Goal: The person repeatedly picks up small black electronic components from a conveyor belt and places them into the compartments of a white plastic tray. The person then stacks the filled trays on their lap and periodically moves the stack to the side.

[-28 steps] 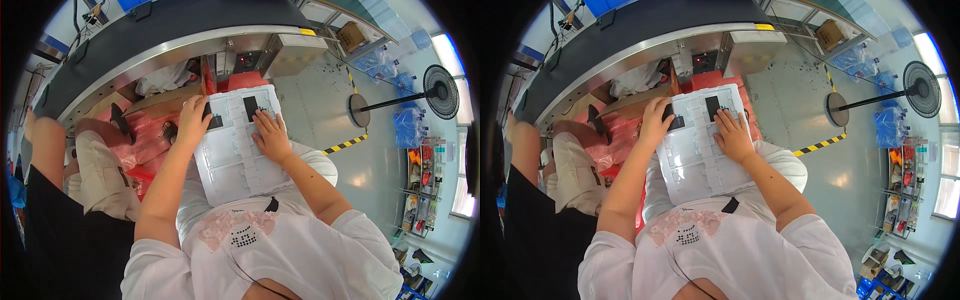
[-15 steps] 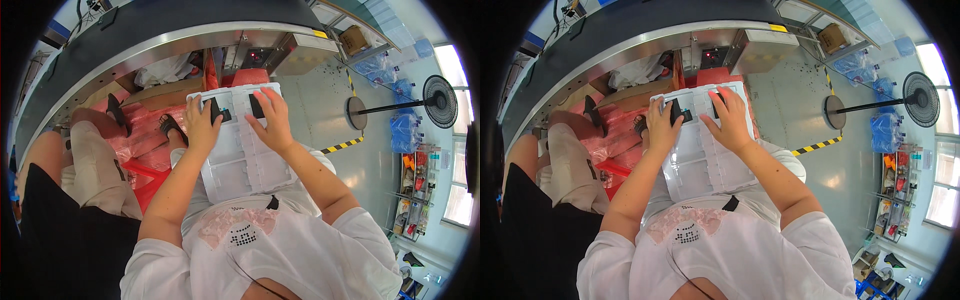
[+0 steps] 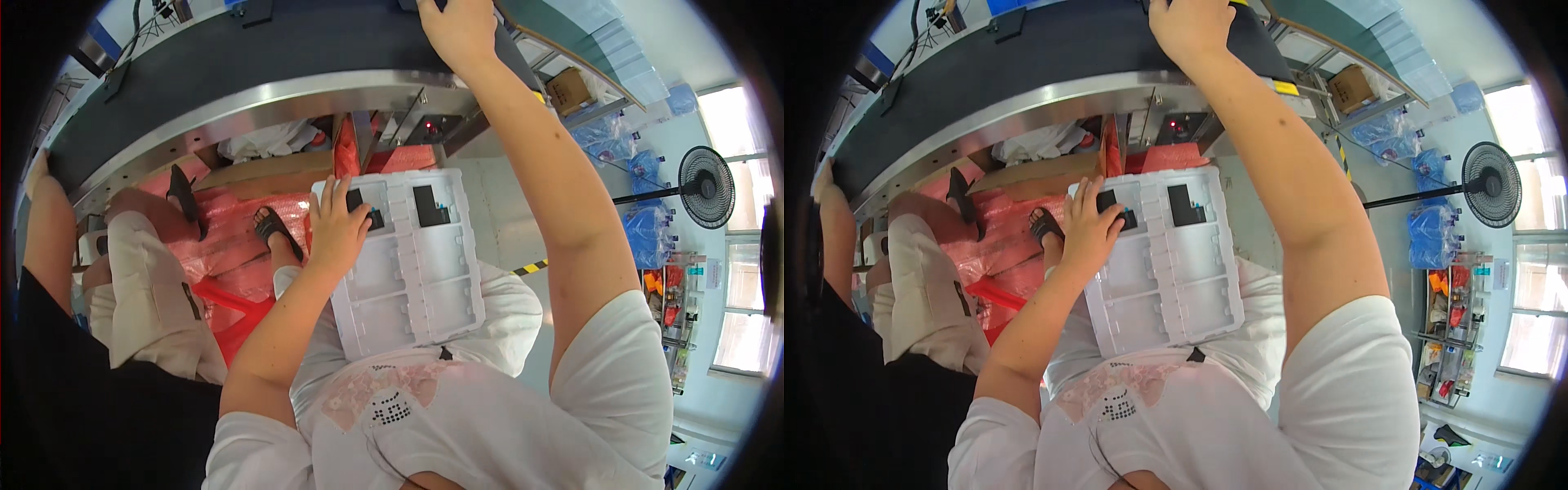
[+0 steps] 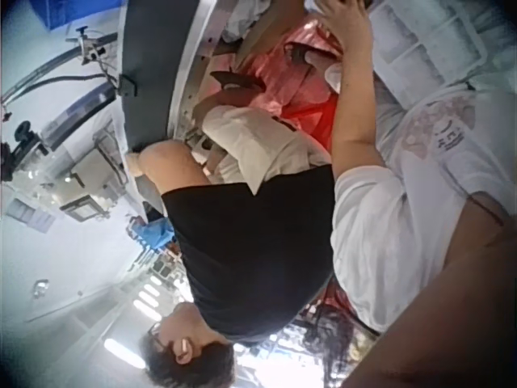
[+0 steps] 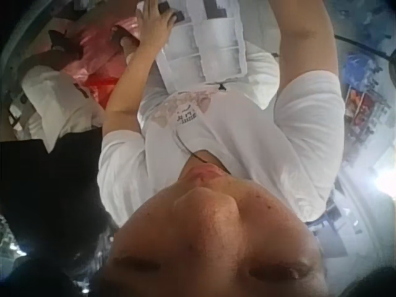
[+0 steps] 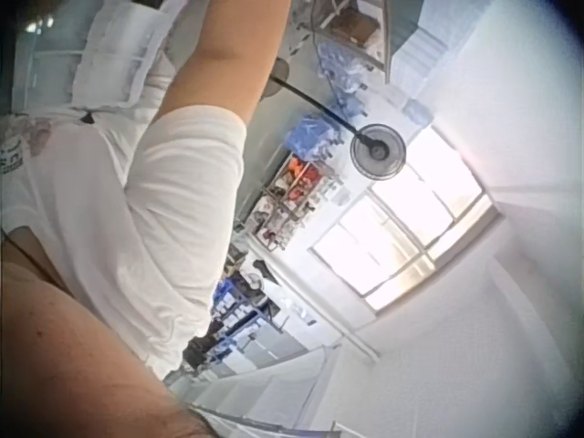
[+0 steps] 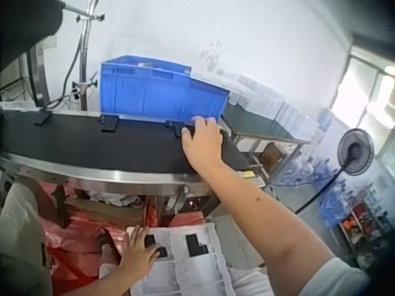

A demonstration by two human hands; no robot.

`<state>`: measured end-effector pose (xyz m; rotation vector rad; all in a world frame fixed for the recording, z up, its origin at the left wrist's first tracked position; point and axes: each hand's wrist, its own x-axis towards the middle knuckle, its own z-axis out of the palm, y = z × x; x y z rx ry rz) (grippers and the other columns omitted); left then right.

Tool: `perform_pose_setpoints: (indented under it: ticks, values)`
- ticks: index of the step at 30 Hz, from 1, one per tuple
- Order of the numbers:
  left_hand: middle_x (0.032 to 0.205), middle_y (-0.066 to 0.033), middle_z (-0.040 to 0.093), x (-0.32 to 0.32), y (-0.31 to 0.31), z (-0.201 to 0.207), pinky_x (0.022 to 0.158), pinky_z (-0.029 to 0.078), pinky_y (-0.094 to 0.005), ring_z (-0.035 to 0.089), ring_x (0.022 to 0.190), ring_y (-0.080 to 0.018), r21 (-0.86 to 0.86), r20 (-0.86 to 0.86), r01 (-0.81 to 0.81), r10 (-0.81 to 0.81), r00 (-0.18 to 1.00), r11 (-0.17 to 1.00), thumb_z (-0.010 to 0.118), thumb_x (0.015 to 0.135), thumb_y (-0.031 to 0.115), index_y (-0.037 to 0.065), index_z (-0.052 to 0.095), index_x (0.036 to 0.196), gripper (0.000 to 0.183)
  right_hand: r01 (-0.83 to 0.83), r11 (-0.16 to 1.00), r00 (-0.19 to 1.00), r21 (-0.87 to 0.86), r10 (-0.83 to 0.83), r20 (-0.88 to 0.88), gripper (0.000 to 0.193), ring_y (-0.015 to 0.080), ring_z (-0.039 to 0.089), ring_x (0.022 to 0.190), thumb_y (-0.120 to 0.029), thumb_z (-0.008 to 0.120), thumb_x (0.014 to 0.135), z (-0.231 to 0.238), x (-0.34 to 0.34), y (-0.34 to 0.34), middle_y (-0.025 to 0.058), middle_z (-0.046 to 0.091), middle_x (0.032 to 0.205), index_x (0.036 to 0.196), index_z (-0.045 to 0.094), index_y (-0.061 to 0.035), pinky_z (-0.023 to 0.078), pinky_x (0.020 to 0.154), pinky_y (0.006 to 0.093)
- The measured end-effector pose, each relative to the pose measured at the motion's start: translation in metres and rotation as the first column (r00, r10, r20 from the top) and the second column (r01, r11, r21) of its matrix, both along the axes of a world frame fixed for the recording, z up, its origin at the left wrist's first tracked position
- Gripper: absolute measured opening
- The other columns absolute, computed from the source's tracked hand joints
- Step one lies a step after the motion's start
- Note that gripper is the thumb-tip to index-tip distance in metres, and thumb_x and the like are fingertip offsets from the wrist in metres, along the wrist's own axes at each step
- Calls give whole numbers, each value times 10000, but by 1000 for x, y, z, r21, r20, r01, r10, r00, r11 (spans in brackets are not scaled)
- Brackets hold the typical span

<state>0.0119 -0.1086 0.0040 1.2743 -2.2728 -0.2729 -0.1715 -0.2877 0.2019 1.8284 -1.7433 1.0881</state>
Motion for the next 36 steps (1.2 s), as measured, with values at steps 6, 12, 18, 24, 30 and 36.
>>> perform_pose_setpoints:
  ticks: [6,12,18,24,30,36]
  values:
    - [1372,-158,332,3,-1,2,998,263,-571,282,1285,-392,16,-43,15,-14,999,1000,696,725,203,138,649,951,239,409,739,895,535,-441,-74,472,321,489,1149,-345,634,795,7,-7,-68,151,545,1213,1178,582,-74,374,946,454]
    - [1318,-163,389,-6,-5,22,982,311,-513,358,1221,-391,20,-152,-40,43,987,999,709,711,152,99,636,936,242,266,794,949,547,-314,-6,565,299,586,1007,-369,705,731,2,-59,-83,153,584,1152,1175,572,-46,454,821,409]
    - [947,-110,594,-23,-98,152,782,432,-375,548,908,-282,-333,-504,8,-185,843,943,644,787,150,65,609,896,143,-477,878,564,36,274,779,483,182,626,743,-191,731,731,15,-51,31,92,631,950,1135,555,9,474,615,279]
    - [1457,-203,240,-58,-242,203,1065,246,-492,217,1354,-340,-184,195,-215,250,948,959,595,821,421,91,306,1400,727,-733,498,583,463,110,805,309,102,557,749,-59,643,775,19,-62,178,40,609,918,1077,586,-23,448,644,238]
    - [1297,-225,441,-104,-236,208,1009,332,-479,397,1216,-385,-47,429,-155,160,889,987,535,815,551,159,468,1314,639,-660,247,726,709,-34,687,295,134,570,791,-23,598,785,-54,-89,253,47,616,906,1079,584,-39,462,682,280]
    - [1186,-243,507,-102,-210,233,904,433,-434,518,1075,-364,-105,422,-239,261,868,965,630,709,611,64,614,1074,657,-541,322,834,777,88,545,274,259,610,821,-17,605,751,-112,-84,267,119,629,906,1015,568,-80,467,722,359]
